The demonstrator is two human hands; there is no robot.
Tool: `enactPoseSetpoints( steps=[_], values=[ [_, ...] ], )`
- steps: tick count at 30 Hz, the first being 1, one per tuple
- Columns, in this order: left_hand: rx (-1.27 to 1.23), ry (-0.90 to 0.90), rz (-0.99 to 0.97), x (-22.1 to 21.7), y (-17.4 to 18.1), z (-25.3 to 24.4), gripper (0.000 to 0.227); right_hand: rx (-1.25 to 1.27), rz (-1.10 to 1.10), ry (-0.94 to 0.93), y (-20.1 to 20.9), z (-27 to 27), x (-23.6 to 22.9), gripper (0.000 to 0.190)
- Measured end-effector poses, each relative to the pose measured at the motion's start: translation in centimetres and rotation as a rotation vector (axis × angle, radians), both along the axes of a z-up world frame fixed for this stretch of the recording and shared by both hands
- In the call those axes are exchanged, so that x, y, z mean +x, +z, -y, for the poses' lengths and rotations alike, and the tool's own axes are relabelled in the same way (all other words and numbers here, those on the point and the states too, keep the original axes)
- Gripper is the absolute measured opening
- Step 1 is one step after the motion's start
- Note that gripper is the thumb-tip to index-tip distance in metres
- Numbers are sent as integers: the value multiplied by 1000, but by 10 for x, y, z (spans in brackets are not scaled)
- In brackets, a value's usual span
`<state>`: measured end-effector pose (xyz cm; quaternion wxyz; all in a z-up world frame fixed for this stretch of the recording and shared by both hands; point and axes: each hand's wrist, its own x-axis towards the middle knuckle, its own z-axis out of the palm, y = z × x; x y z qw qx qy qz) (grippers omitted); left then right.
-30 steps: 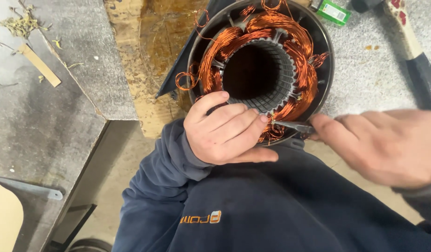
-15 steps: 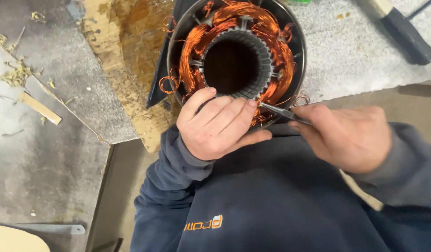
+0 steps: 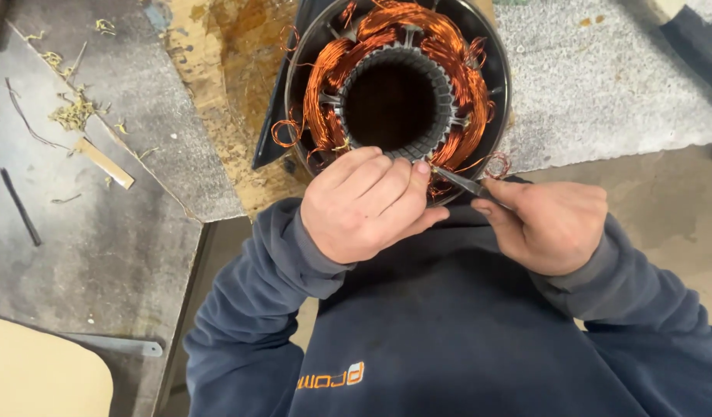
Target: The person uses pliers to cut small yellow ties and loose copper wire strands from a cylindrical motor stator. They repeatedly rotate the stator to access different sections and remove the wire debris.
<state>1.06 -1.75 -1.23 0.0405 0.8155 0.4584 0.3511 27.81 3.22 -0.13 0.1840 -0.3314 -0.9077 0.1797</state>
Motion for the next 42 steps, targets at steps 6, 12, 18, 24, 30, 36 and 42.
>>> enactPoseSetpoints(
  steps=[6, 12, 18, 24, 30, 36, 42],
  values=[
    [-14, -6, -62, 3, 7, 2, 43, -113, -108, -40, -11, -2, 6, 24],
    [15, -14, -158, 7, 4, 3, 40, -240, -226, -59, -19, 6, 7, 19],
    [26, 5, -104, 6, 1, 3, 46, -332, -385, 33, -36, 12, 24, 15],
    [-26, 150, -79, 13, 27, 19, 55, -549, -436, 113, -51, 22, 28, 16],
    [-185, 120, 325, 26, 11, 74, 45, -470, -376, 437, -39, 11, -9, 29],
    [-342, 131, 566, 8, 14, 94, 29, -494, -367, 592, -30, 13, -25, 33],
    [-331, 441, 180, -92, -20, 123, 16, -664, -224, 585, -27, -1, 1, 33]
  ],
)
